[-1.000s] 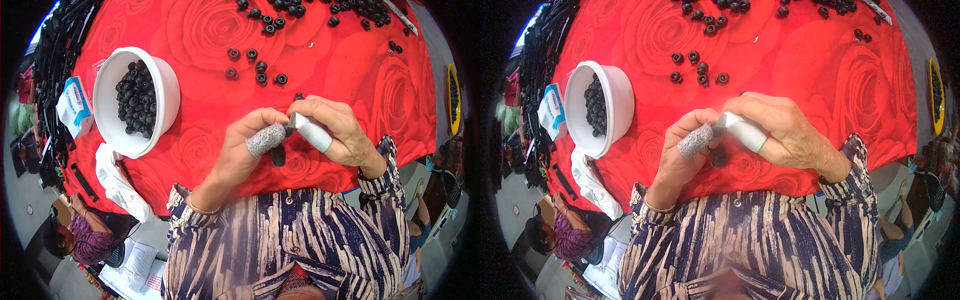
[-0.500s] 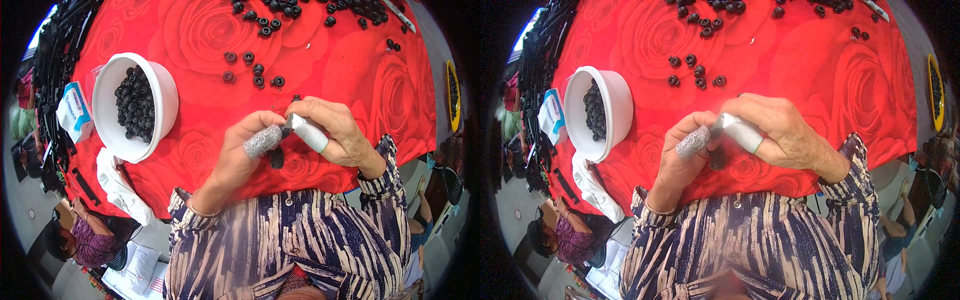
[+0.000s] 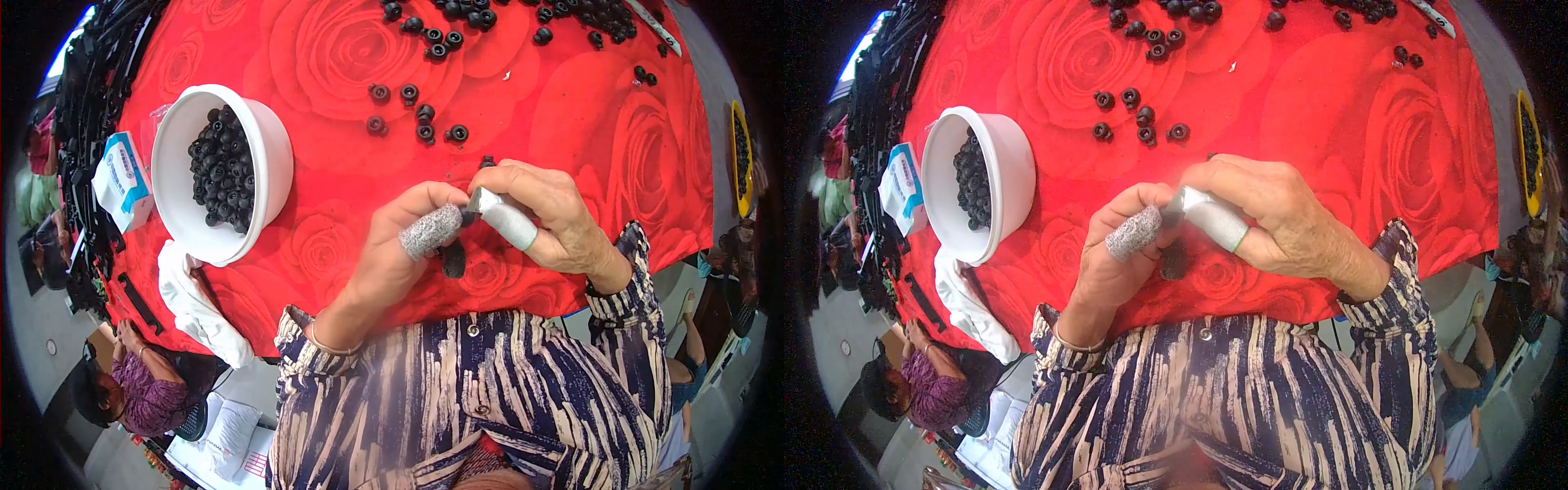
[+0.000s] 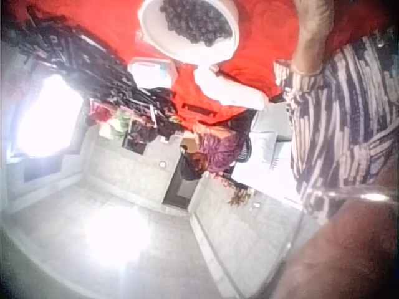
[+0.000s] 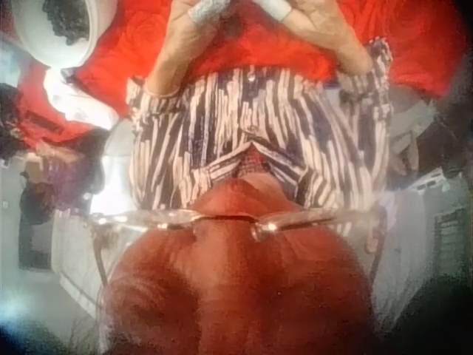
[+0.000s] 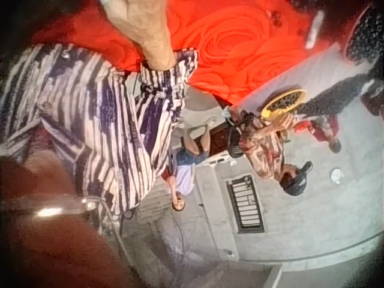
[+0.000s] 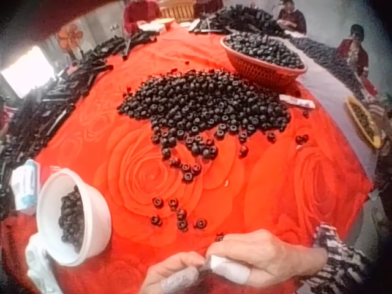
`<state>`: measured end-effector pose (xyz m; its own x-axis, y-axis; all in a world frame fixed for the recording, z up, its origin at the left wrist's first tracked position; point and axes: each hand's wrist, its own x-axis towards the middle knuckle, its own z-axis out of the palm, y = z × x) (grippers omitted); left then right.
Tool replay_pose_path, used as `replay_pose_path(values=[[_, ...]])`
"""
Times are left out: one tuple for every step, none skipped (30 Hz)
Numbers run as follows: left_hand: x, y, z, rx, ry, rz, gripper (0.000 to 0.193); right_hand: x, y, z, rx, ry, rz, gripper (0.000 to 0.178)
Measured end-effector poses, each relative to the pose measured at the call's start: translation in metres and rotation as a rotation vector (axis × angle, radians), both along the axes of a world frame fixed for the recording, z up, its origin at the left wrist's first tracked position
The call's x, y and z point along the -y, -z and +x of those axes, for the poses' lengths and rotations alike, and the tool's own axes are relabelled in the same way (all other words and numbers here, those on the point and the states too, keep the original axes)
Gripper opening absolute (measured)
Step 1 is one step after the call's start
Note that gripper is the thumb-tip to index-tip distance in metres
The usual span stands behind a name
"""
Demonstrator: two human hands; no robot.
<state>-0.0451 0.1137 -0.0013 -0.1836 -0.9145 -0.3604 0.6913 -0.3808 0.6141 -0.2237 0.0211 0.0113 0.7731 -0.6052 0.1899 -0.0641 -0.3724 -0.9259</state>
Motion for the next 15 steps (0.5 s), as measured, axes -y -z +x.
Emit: replay_pose_path(values=[[-0.0003,0.0006,0.0004,-0.011,0.006,-0.003,0.021,0.0002,-0.0004,0.0001,-0.001,0.000,0.000,0.022],[-0.0004,0.0007,0.0007,-0.011,0.007,-0.003,0.021,0.0006,-0.0007,0.0002,-0.003,-0.004,-0.001,0.021],[-0.0004,0.0008,0.0008,-0.046,0.009,0.008,0.021,0.0007,-0.0010,0.0002,-0.006,-0.007,-0.001,0.021],[-0.0004,0.0008,0.0008,-0.081,0.010,0.019,0.022,0.0003,-0.0005,0.0004,-0.007,-0.006,-0.001,0.021],[-0.0002,-0.0002,0.0005,-0.082,0.012,0.019,0.022,-0.0005,0.0006,0.0008,0.005,0.002,-0.013,0.021],[0.0001,-0.0013,0.0001,-0.086,0.012,0.047,0.022,-0.0009,0.0019,0.0010,0.017,0.009,-0.024,0.021],[0.0001,-0.0016,-0.0001,-0.090,0.013,0.075,0.022,-0.0007,0.0024,0.0009,0.017,0.009,-0.023,0.021],[-0.0003,-0.0004,0.0003,-0.091,0.013,0.075,0.022,-0.0005,0.0026,0.0005,0.014,0.003,-0.027,0.021],[-0.0010,0.0009,0.0010,-0.088,0.019,0.067,0.022,-0.0003,0.0026,0.0006,0.012,-0.005,-0.032,0.021],[-0.0014,0.0015,0.0015,-0.086,0.024,0.059,0.022,-0.0003,0.0027,0.0008,0.014,-0.006,-0.032,0.021],[-0.0016,0.0007,0.0014,-0.084,0.023,0.059,0.022,-0.0004,0.0027,0.0012,0.019,-0.007,-0.040,0.021],[-0.0008,-0.0003,0.0009,-0.081,0.021,0.076,0.023,0.0000,0.0030,0.0013,0.024,-0.006,-0.046,0.021],[-0.0003,-0.0010,0.0004,-0.077,0.019,0.094,0.023,0.0004,0.0033,0.0014,0.025,-0.007,-0.045,0.021],[0.0002,-0.0010,-0.0001,-0.076,0.018,0.095,0.023,0.0008,0.0036,0.0015,0.026,-0.008,-0.040,0.021],[0.0000,-0.0014,-0.0007,-0.090,0.013,0.109,0.023,0.0004,0.0034,0.0017,0.029,-0.009,-0.038,0.021]])
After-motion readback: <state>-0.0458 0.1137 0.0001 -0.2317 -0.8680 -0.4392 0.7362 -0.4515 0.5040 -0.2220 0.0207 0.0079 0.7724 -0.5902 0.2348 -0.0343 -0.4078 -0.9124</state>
